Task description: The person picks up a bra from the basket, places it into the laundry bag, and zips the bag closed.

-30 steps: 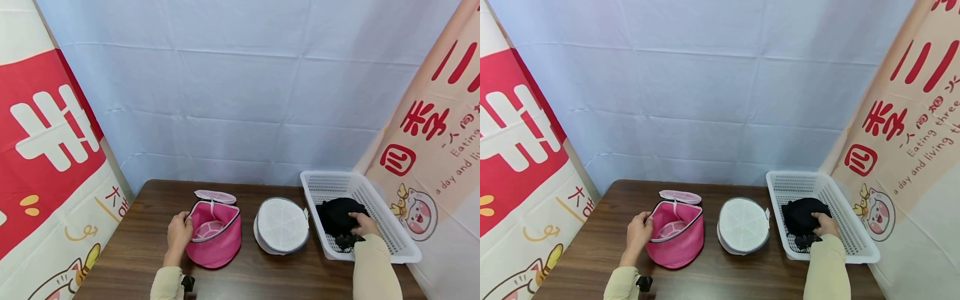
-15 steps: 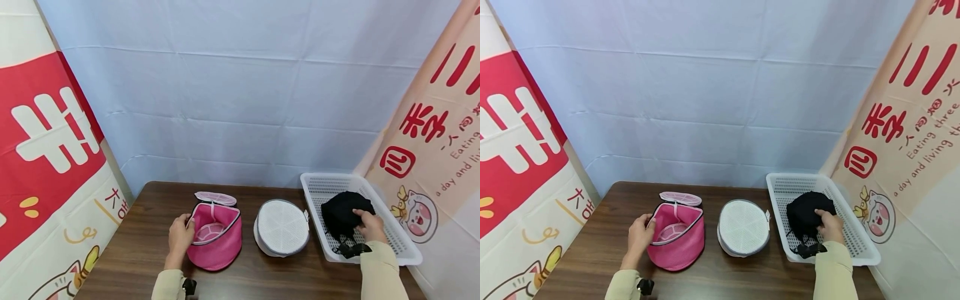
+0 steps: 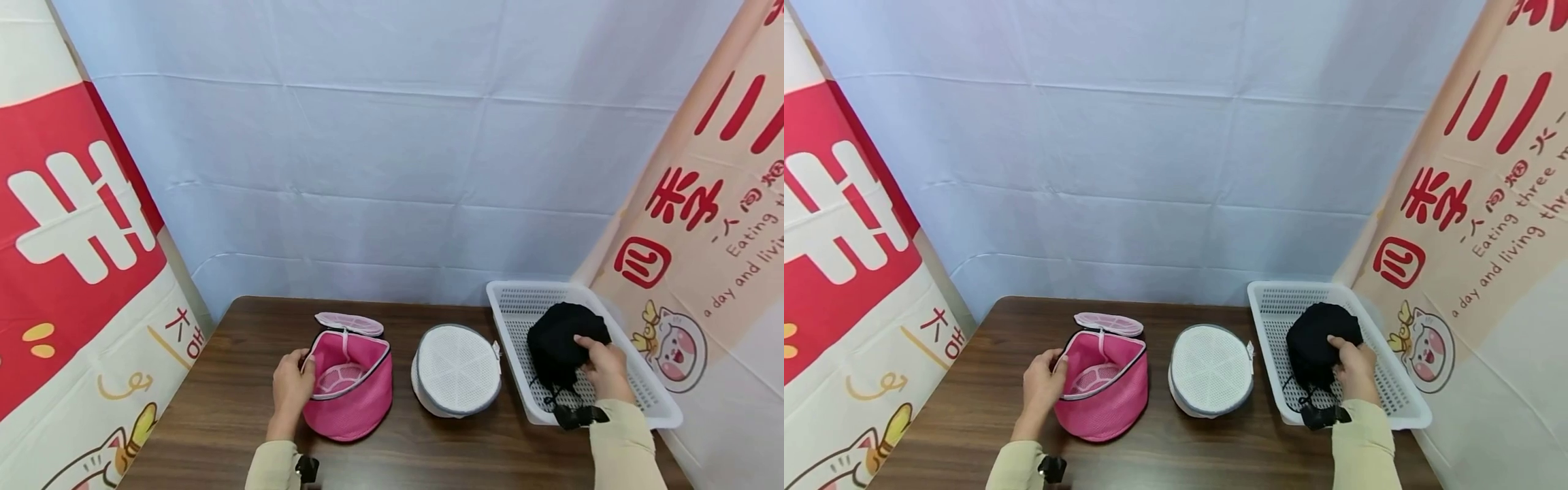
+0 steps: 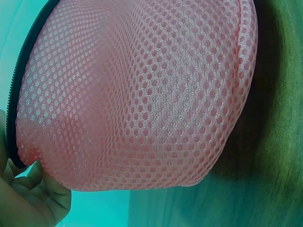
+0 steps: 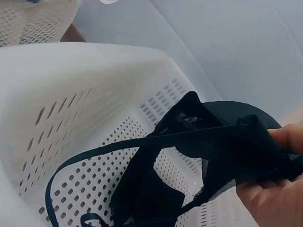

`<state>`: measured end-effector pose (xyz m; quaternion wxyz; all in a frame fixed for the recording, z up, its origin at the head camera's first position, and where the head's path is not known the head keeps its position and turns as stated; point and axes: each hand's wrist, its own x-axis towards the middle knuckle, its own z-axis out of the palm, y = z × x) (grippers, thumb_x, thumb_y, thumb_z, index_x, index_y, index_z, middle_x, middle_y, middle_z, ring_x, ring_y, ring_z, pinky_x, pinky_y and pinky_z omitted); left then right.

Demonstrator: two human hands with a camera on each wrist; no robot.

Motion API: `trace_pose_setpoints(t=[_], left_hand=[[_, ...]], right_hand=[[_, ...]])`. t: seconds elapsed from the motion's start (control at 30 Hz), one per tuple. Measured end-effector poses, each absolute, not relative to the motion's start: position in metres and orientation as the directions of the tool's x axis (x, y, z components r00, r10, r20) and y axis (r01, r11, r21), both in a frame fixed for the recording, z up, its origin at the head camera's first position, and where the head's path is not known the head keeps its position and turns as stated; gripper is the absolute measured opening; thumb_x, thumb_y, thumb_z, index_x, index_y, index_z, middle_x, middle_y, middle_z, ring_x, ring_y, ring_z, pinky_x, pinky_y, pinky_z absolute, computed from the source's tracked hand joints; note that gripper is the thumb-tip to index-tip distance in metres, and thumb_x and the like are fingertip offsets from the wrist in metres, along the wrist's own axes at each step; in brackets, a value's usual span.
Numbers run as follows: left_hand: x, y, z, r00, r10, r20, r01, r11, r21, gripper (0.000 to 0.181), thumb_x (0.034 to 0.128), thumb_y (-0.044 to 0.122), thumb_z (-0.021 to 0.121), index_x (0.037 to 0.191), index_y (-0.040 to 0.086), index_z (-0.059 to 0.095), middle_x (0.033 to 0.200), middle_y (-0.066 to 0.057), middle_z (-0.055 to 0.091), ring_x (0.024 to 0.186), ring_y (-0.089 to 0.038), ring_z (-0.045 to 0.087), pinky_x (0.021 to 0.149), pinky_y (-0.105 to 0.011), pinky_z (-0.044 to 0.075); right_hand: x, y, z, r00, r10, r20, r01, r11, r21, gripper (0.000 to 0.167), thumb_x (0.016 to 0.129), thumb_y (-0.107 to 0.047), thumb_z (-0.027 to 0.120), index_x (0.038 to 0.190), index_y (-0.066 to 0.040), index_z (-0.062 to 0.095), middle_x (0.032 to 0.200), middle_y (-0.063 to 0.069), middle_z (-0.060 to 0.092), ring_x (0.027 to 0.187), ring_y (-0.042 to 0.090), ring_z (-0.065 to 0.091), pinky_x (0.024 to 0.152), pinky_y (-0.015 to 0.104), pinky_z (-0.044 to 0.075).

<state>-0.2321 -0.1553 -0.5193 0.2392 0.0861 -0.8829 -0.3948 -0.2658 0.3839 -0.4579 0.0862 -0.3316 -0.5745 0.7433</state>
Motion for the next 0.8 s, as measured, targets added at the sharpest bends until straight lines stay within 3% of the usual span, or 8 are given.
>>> trace_pose_setpoints(t=[0.13,0.37,0.67,0.8], left_hand=[[-0.231,-0.156,-0.521,-0.863,-0.341,0.372,0.053,0.671,0.739,0.018,0.0863,0.013,0.062,0.099,0.001,0.067,0.087,-0.014,0.060,0.084,-0.036,0.058,0.074,-0.048,0.043],[-0.230,-0.157,-0.523,-0.861,-0.337,0.382,0.062,0.676,0.734,0.018,0.0862,0.013,0.062,0.099,0.002,0.067,0.088,-0.015,0.060,0.084,-0.037,0.058,0.073,-0.049,0.043],[-0.230,-0.157,-0.522,-0.863,-0.331,0.382,0.068,0.672,0.737,0.020,0.0860,0.014,0.062,0.100,0.000,0.066,0.088,-0.015,0.060,0.084,-0.037,0.058,0.073,-0.049,0.043],[-0.230,-0.157,-0.521,-0.864,-0.327,0.383,0.072,0.672,0.737,0.021,0.0862,0.014,0.062,0.101,-0.001,0.066,0.088,-0.016,0.060,0.085,-0.037,0.058,0.074,-0.049,0.043]], right_hand=[[-0.260,0.382,-0.453,-0.767,0.500,-0.402,0.253,-0.340,-0.906,0.065,0.084,-0.010,0.065,0.137,-0.012,0.028,0.056,-0.006,0.035,0.043,0.009,0.032,0.043,0.026,0.034],[-0.254,0.376,-0.445,-0.766,0.535,-0.356,0.169,-0.366,-0.915,0.036,0.082,-0.008,0.069,0.104,-0.009,0.041,0.061,-0.005,0.040,0.045,0.010,0.034,0.042,0.024,0.034],[-0.248,0.368,-0.433,-0.773,0.555,-0.308,0.089,-0.387,-0.918,0.031,0.079,-0.006,0.071,0.096,-0.008,0.045,0.056,-0.004,0.039,0.039,0.010,0.031,0.039,0.025,0.032],[-0.247,0.362,-0.427,-0.783,0.557,-0.278,0.040,-0.401,-0.915,0.033,0.078,-0.004,0.072,0.099,-0.007,0.046,0.058,-0.004,0.043,0.039,0.010,0.031,0.038,0.024,0.031]])
